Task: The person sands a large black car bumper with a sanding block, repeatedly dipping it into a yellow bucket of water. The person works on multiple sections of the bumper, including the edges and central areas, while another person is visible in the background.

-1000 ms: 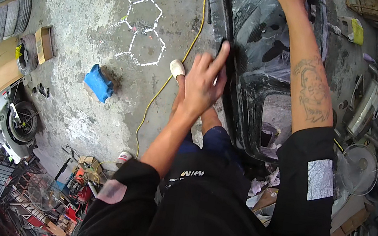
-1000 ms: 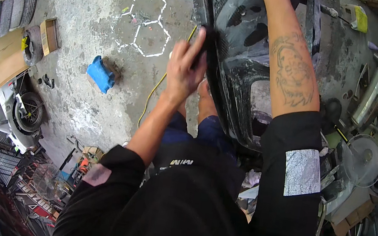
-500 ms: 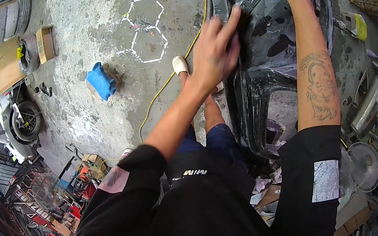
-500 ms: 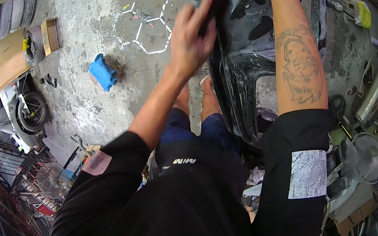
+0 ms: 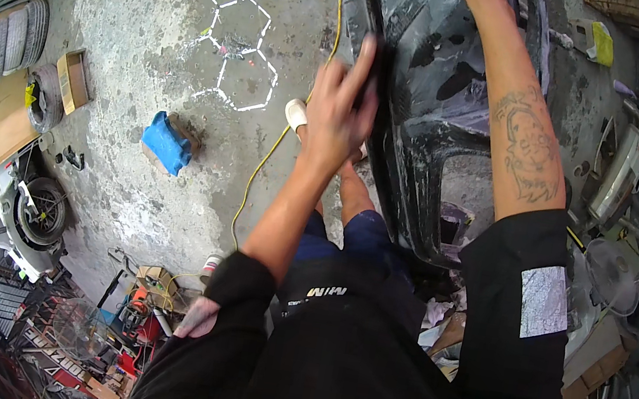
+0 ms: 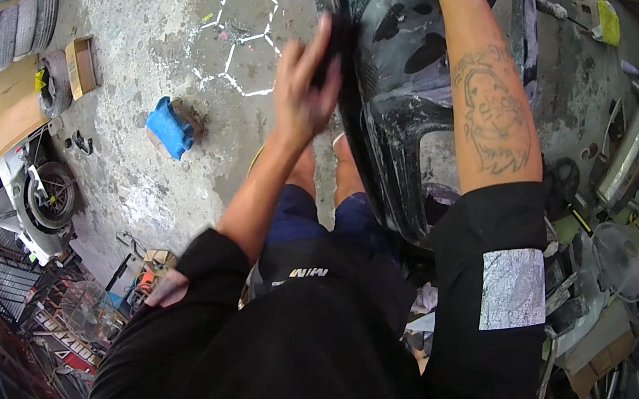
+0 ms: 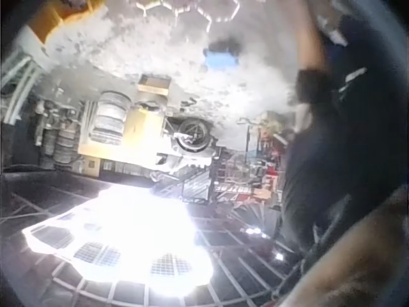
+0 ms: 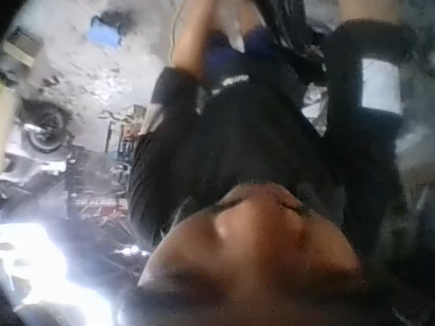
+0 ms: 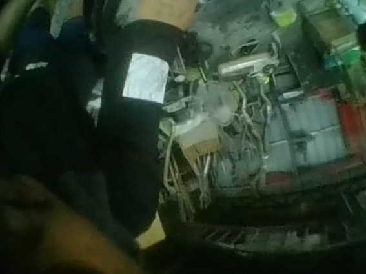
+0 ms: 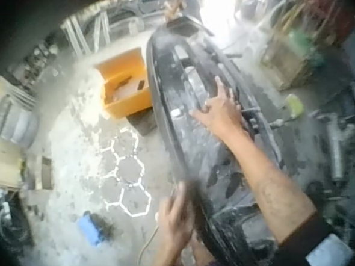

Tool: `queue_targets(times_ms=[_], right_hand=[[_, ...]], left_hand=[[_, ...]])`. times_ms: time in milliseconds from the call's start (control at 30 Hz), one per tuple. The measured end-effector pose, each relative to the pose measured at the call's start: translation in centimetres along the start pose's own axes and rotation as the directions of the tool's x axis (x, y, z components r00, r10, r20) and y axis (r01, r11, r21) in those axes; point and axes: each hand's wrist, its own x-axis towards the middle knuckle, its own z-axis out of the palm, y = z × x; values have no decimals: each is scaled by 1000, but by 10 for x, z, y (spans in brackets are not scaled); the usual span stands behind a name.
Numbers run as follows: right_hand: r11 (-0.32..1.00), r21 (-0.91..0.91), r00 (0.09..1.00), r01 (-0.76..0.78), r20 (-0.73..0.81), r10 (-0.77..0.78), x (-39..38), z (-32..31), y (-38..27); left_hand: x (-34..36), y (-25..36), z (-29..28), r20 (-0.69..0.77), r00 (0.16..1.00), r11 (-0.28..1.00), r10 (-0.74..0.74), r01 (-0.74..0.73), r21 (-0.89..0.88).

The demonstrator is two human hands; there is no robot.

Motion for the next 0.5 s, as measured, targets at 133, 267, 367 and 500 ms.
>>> queue_targets(times_ms=[133, 267, 367, 500], right_hand=[[998, -53, 999, -32, -8, 31, -2, -16, 13], [999, -5, 999, 33, -26, -33, 2, -3, -3], [999, -41, 1000, 0, -27, -1, 0, 0, 16], [999, -44, 999, 10, -36, -11, -1, -2, 1]], left_hand=[[1, 17, -3, 205, 976, 997, -78, 78, 11], [64, 5, 11, 47, 999, 998, -13, 17, -68], [-22, 12, -3, 158, 986, 998, -52, 48, 33], [25, 20, 3, 87, 996, 998, -11, 6, 67]])
